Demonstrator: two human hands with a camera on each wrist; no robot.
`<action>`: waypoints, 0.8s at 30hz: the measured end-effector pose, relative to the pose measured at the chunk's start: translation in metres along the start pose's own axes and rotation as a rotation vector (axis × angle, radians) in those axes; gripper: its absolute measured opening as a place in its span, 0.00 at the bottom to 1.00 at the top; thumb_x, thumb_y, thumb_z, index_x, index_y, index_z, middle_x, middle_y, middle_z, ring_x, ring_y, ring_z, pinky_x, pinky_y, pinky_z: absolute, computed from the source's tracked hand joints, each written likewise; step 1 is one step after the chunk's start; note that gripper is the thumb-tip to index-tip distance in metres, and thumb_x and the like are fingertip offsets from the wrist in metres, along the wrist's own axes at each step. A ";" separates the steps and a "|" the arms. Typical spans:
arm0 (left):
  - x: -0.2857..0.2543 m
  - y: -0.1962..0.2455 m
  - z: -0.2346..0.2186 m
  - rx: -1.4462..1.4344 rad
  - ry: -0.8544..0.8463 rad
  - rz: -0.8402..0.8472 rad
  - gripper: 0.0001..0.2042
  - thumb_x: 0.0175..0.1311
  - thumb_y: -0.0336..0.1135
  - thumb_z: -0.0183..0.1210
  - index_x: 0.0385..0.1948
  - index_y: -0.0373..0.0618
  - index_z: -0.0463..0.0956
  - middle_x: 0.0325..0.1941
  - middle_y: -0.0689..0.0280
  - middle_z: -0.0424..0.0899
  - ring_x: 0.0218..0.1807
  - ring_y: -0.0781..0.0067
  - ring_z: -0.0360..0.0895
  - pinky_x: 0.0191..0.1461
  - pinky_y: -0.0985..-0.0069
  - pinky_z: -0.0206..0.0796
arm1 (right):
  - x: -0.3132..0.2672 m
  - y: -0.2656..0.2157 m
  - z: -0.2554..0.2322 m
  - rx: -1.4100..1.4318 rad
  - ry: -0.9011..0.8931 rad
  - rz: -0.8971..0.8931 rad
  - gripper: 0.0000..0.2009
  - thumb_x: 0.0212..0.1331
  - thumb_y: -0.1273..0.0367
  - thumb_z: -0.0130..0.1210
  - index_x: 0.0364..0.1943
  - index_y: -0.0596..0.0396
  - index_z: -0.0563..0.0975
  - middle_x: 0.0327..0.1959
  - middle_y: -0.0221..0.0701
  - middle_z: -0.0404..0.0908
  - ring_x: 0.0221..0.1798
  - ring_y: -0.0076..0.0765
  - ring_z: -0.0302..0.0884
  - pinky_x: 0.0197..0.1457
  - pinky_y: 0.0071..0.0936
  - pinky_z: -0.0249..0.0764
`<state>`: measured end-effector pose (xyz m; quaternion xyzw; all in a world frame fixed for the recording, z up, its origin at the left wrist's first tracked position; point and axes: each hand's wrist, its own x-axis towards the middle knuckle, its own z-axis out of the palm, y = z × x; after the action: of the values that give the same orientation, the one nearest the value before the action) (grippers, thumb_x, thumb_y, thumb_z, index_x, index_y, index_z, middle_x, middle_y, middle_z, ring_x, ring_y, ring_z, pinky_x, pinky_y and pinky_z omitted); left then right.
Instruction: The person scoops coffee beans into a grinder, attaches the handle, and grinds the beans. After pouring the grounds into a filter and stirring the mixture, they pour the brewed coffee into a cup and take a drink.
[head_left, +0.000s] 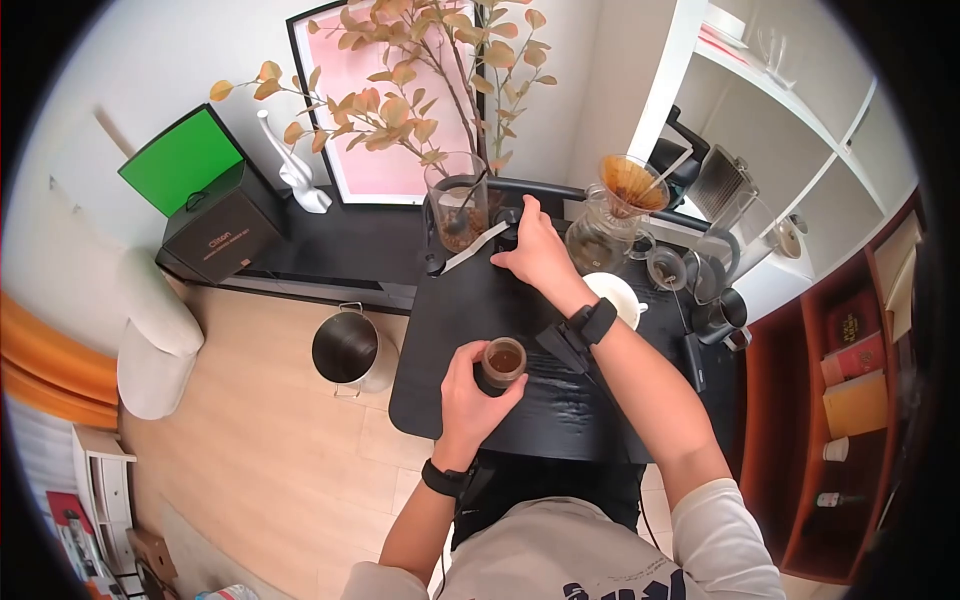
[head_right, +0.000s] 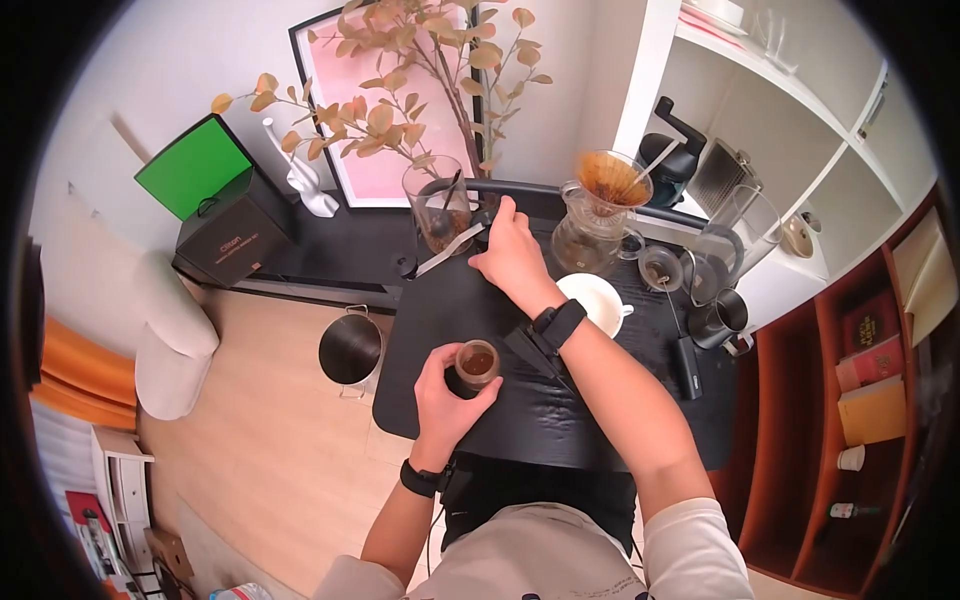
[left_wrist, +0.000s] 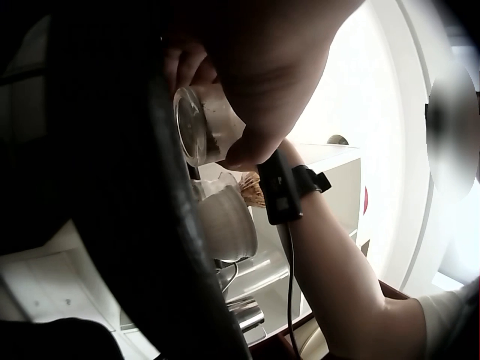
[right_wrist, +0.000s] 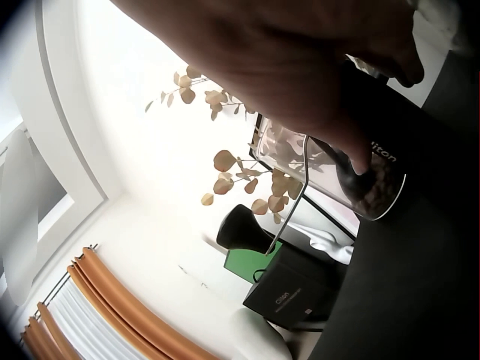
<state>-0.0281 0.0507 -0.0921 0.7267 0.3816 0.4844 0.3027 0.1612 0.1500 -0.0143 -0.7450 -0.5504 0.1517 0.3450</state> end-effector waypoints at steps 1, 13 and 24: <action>-0.001 0.000 0.000 -0.006 -0.022 0.000 0.28 0.48 0.31 0.82 0.51 0.39 0.77 0.48 0.58 0.87 0.49 0.61 0.87 0.58 0.68 0.79 | 0.001 0.003 0.002 -0.007 -0.012 -0.002 0.46 0.50 0.71 0.77 0.71 0.65 0.59 0.64 0.64 0.72 0.64 0.73 0.77 0.64 0.52 0.79; -0.005 -0.005 0.004 -0.108 -0.011 0.010 0.32 0.52 0.29 0.80 0.57 0.36 0.70 0.57 0.54 0.86 0.55 0.61 0.89 0.58 0.67 0.82 | -0.043 -0.042 -0.063 0.068 0.058 -0.049 0.32 0.53 0.63 0.77 0.59 0.62 0.75 0.43 0.49 0.88 0.46 0.57 0.88 0.51 0.44 0.80; -0.011 0.018 0.022 -0.471 -0.274 -0.238 0.36 0.51 0.30 0.80 0.63 0.38 0.68 0.56 0.57 0.85 0.57 0.68 0.86 0.62 0.67 0.78 | -0.151 -0.043 -0.137 0.123 0.058 -0.316 0.30 0.47 0.69 0.80 0.54 0.61 0.77 0.38 0.40 0.89 0.39 0.46 0.92 0.44 0.32 0.85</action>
<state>-0.0053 0.0302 -0.0904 0.6451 0.2970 0.4183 0.5662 0.1611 -0.0306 0.0898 -0.6307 -0.6402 0.1073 0.4252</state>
